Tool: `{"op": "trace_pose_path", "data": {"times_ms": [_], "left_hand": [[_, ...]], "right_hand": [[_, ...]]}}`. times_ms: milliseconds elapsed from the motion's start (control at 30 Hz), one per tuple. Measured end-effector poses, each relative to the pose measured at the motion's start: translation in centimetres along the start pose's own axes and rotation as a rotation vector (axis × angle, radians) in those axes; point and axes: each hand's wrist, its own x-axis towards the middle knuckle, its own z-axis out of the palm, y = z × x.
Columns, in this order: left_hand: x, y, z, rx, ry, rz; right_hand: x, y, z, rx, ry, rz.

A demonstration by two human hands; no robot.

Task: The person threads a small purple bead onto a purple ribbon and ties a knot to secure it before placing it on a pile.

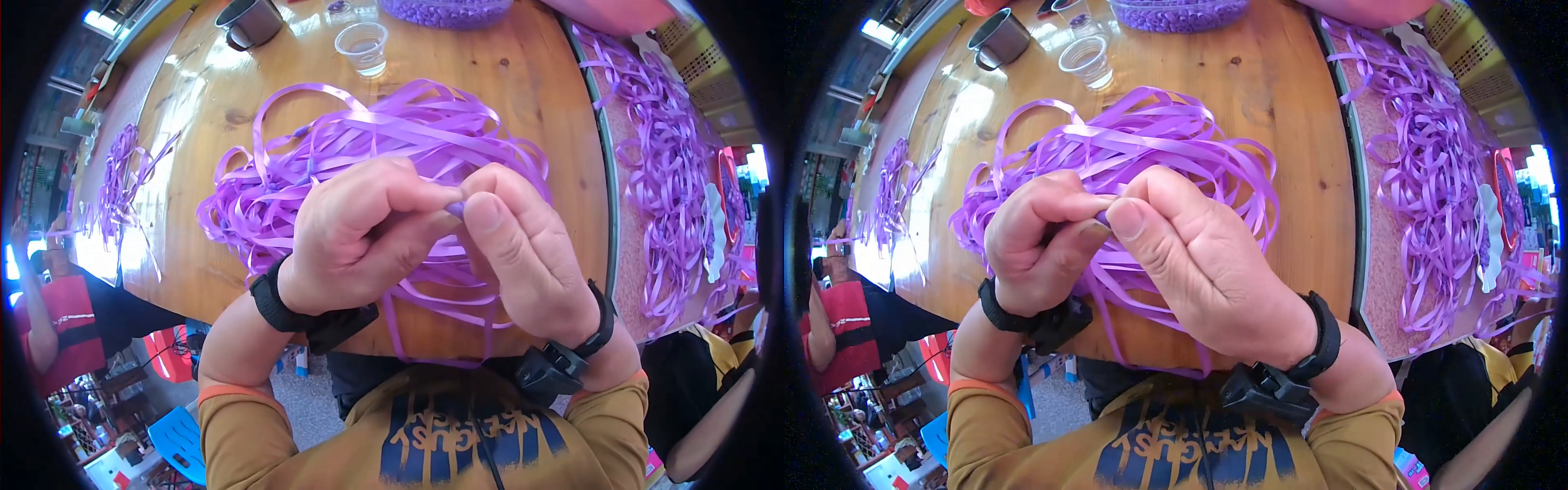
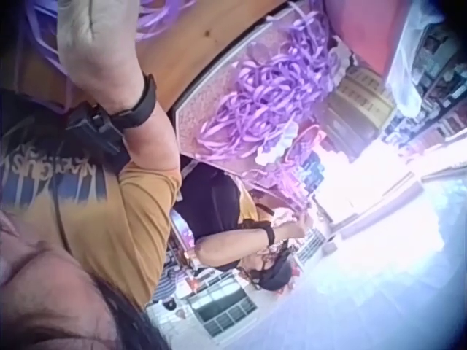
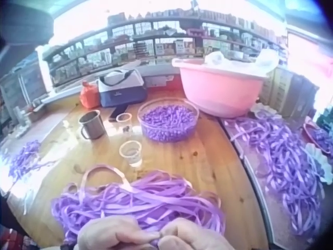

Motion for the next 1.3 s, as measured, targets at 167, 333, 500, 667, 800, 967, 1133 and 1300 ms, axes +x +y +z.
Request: {"op": "trace_pose_path", "data": {"times_ms": [167,333,500,667,800,967,1133,1300], "left_hand": [[-0.4,0.5,0.3,0.042,0.01,0.035],[-0.7,0.8,0.4,0.098,0.025,0.105],[-0.7,1.1,-0.2,0.116,0.008,0.199],[0.0,0.6,-0.9,0.318,-0.13,0.257],[0.1,0.1,-0.7,0.149,-0.09,0.172],[-0.1,0.2,-0.7,-0.036,-0.106,0.028],[-0.1,-0.3,-0.4,-0.274,-0.059,-0.149],[-0.1,-0.2,-0.2,-0.398,-0.054,-0.23]], "right_hand": [[-0.2,0.9,0.3,-0.145,0.052,-0.253],[-0.5,0.2,0.5,-0.218,0.026,-0.323],[-0.8,-0.1,0.6,0.021,-0.092,-0.104],[0.0,-0.2,0.3,0.13,-0.05,0.148],[0.0,0.2,0.0,0.14,-0.038,0.189],[0.1,-0.6,-0.1,0.157,0.006,0.177],[0.3,-0.6,-1.0,0.155,-0.032,0.205],[0.3,-0.6,-0.7,0.274,-0.033,0.21]]}}
